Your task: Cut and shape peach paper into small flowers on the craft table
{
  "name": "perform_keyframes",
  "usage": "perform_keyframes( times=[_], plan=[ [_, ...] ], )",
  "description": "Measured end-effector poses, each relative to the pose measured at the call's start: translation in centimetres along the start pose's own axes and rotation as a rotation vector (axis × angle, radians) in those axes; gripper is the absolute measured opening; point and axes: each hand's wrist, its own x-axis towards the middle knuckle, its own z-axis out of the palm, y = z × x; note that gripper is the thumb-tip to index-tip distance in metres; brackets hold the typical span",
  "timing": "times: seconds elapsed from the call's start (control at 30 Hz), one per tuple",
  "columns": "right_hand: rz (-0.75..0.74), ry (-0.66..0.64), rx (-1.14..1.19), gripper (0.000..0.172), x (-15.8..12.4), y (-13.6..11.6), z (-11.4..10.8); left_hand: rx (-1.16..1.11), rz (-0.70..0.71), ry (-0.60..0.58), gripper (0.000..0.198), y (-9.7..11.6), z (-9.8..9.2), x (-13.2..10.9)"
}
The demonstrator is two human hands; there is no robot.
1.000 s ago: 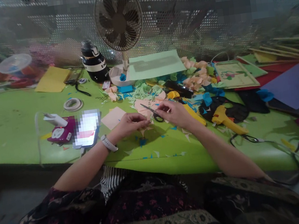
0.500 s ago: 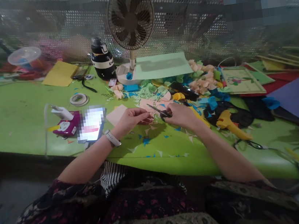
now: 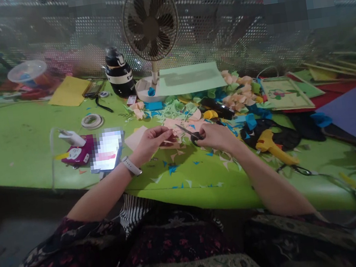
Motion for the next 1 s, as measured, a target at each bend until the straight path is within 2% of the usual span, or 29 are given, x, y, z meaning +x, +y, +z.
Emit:
perform_keyframes(
  times=[0.3, 0.43, 0.67, 0.77, 0.9, 1.0],
  plan=[
    [-0.004, 0.016, 0.041, 0.02, 0.3, 0.6, 0.3, 0.04, 0.091, 0.04, 0.028, 0.1, 0.0, 0.0],
    [0.021, 0.022, 0.102, 0.018, 0.3, 0.8, 0.5, 0.037, 0.122, 0.101, 0.03, 0.2, 0.0, 0.1],
    [0.116, -0.147, 0.499, 0.014, 0.1, 1.3, -0.6, -0.007, 0.156, 0.136, 0.025, 0.4, -0.3, 0.2],
    [0.095, -0.221, 0.511, 0.014, 0.2, 1.5, -0.9, -0.013, 0.158, 0.173, 0.024, 0.4, -0.4, 0.3],
    [0.101, -0.227, 0.481, 0.02, 0.4, 1.8, -0.9, -0.042, 0.165, 0.192, 0.025, 0.4, -0.4, 0.5],
    [0.127, -0.228, 0.627, 0.02, 0.1, 2.0, -1.3, -0.066, 0.176, 0.19, 0.026, 0.3, -0.6, 0.5]
  ],
)
